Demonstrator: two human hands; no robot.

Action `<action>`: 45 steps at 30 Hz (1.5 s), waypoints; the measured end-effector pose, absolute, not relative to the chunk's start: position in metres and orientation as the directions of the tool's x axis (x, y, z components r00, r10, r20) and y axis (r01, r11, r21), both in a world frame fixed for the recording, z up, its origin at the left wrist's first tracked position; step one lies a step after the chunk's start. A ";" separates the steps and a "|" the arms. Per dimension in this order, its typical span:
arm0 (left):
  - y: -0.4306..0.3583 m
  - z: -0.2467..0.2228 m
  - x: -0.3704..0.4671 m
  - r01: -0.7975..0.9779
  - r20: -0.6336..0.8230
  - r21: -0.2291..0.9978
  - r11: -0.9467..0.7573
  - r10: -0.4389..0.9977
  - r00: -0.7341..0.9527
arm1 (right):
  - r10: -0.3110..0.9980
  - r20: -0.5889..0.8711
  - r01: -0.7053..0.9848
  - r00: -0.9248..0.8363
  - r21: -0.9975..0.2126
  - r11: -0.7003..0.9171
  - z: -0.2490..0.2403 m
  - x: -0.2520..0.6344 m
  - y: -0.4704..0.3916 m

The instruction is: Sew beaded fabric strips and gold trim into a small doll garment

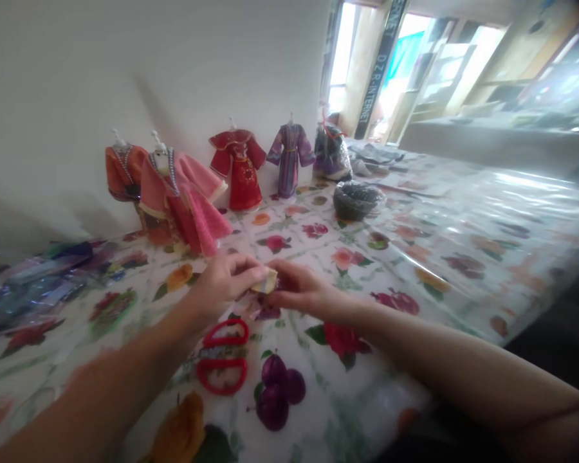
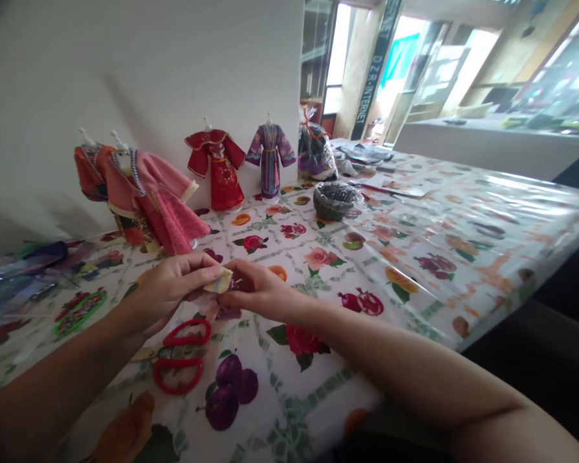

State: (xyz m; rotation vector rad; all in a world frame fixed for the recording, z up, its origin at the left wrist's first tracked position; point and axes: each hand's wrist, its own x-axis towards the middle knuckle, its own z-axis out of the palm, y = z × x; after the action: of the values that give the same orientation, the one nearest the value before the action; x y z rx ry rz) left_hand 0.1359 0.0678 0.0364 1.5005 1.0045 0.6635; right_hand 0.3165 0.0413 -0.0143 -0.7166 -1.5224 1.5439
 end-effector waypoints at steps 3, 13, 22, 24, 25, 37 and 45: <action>0.072 0.027 0.138 0.269 -0.152 0.963 0.017 0.858 0.490 | 0.857 -0.033 -0.399 -0.514 -0.875 -0.273 -0.026 0.311 0.045; 0.088 0.008 0.134 0.370 -0.097 0.924 -0.100 0.872 0.479 | 0.837 -0.207 -0.514 -0.507 -0.707 -0.486 -0.020 0.316 0.052; 0.092 0.003 0.129 0.417 -0.222 0.907 -0.060 0.772 0.595 | 0.893 -0.149 -0.327 -0.426 -0.894 -0.305 -0.022 0.324 0.055; 0.091 0.006 0.130 0.422 -0.181 0.901 -0.103 0.795 0.579 | 0.891 -0.158 -0.286 -0.426 -0.911 -0.298 -0.021 0.329 0.058; 0.091 0.008 0.130 0.436 -0.152 0.890 -0.132 0.817 0.557 | 0.892 -0.165 -0.268 -0.421 -0.917 -0.297 -0.020 0.331 0.059; 0.076 0.037 0.120 0.542 0.075 0.745 -0.389 0.856 0.512 | 0.886 0.021 -0.221 -0.463 -0.971 -0.092 -0.010 0.336 0.058; 0.074 0.033 0.125 0.457 -0.050 0.851 -0.260 0.825 0.562 | 0.877 -0.022 -0.179 -0.480 -0.976 -0.122 0.001 0.339 0.054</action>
State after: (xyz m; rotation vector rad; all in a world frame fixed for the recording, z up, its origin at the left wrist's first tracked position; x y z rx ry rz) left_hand 0.1247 0.0741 0.0328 1.9005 1.0391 0.5181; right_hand 0.3389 0.0535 0.0010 -0.8291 -1.3574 1.7121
